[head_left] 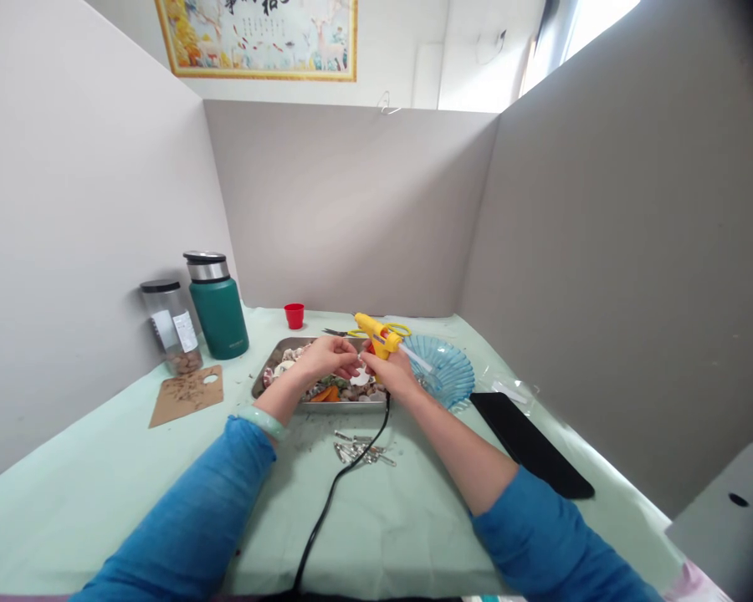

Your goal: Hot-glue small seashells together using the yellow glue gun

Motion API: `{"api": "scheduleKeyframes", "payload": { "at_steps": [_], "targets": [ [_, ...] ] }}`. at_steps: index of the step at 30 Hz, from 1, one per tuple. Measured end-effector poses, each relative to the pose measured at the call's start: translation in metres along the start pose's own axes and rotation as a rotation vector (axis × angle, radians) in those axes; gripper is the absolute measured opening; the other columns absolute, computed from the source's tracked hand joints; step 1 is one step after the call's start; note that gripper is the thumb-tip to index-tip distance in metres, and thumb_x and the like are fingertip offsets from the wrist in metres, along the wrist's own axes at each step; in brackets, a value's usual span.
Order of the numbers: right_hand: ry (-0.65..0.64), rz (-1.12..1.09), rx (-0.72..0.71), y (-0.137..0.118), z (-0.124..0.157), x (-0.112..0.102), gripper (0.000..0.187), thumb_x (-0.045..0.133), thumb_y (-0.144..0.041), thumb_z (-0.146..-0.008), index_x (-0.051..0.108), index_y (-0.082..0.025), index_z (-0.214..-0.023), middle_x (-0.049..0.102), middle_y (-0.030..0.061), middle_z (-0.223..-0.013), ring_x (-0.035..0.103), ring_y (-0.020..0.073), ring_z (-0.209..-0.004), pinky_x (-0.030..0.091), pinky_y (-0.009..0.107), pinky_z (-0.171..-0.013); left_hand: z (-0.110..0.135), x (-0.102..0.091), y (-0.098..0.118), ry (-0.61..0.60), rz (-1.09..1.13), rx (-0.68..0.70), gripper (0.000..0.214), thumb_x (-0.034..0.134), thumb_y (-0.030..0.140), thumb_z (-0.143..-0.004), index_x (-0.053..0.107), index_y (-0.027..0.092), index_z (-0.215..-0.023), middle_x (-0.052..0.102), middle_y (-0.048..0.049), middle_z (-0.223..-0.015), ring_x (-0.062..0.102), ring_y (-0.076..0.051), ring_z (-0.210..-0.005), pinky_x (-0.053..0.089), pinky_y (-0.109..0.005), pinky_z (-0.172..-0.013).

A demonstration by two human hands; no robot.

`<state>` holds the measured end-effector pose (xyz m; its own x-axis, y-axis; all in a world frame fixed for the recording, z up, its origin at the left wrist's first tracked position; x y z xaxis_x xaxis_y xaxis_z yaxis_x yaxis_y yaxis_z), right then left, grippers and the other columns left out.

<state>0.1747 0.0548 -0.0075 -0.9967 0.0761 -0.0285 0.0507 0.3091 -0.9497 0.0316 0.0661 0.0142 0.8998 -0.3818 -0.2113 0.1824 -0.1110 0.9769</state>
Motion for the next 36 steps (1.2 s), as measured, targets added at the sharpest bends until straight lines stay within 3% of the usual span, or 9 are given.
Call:
{"api": "scheduleKeyframes", "payload": {
  "at_steps": [7,15,21,28,36],
  "targets": [
    [0.004,-0.020,-0.001,0.0005,-0.0010,0.0001,0.019,0.064,-0.023,-0.069,0.060,-0.019,-0.087,0.058,-0.0048,-0.061,0.053,0.0110,-0.050,0.043,0.023,-0.050,-0.0008,-0.0071,-0.0028,-0.083,0.088,0.015,0.032,0.084,0.028,-0.069,0.066,0.011,-0.090,0.076,-0.0112,-0.076,0.073,-0.018,-0.072,0.058,-0.031,-0.074],
    [0.034,-0.107,-0.010,0.0051,-0.0035,0.0005,0.023,0.065,-0.026,-0.066,0.058,-0.020,-0.087,0.058,-0.0054,-0.063,0.051,0.0090,-0.049,0.043,0.022,-0.048,0.0003,-0.0089,-0.0019,-0.007,0.142,-0.007,0.031,0.085,0.026,-0.069,0.066,0.011,-0.089,0.076,-0.0110,-0.076,0.073,-0.017,-0.070,0.058,-0.029,-0.072],
    [0.052,-0.164,-0.005,0.0057,-0.0039,-0.0003,0.026,0.069,-0.028,-0.063,0.058,-0.019,-0.086,0.056,-0.0058,-0.060,0.050,0.0087,-0.047,0.042,0.021,-0.047,0.0002,-0.0070,0.0013,-0.032,0.153,0.017,0.040,0.090,0.028,-0.063,0.068,0.010,-0.092,0.077,-0.0117,-0.082,0.075,-0.020,-0.081,0.058,-0.029,-0.075],
    [0.025,-0.163,-0.008,0.0034,-0.0018,0.0005,0.027,0.068,-0.029,-0.064,0.058,-0.020,-0.087,0.057,-0.0061,-0.059,0.051,0.0094,-0.047,0.042,0.022,-0.048,-0.0008,-0.0056,0.0006,0.011,0.156,0.035,0.028,0.085,0.026,-0.071,0.065,0.012,-0.084,0.076,-0.0099,-0.076,0.074,-0.018,-0.072,0.058,-0.029,-0.072],
    [0.051,-0.111,0.023,0.0081,-0.0049,-0.0008,0.022,0.064,-0.025,-0.065,0.058,-0.020,-0.086,0.055,-0.0060,-0.057,0.050,0.0101,-0.047,0.042,0.023,-0.048,-0.0034,-0.0035,0.0033,0.058,-0.060,0.093,0.013,0.076,0.015,-0.074,0.064,0.013,-0.079,0.072,-0.0029,-0.066,0.068,-0.015,-0.060,0.056,-0.028,-0.062]
  ]
}}
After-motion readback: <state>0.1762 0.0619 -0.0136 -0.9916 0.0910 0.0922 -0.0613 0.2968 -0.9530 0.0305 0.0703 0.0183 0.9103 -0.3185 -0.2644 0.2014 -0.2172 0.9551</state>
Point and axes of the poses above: each hand's wrist, its own z-axis away from the middle knuckle, its own x-axis out of the palm, y = z × x, the point moved 5 cm from there along -z, towards the middle knuckle
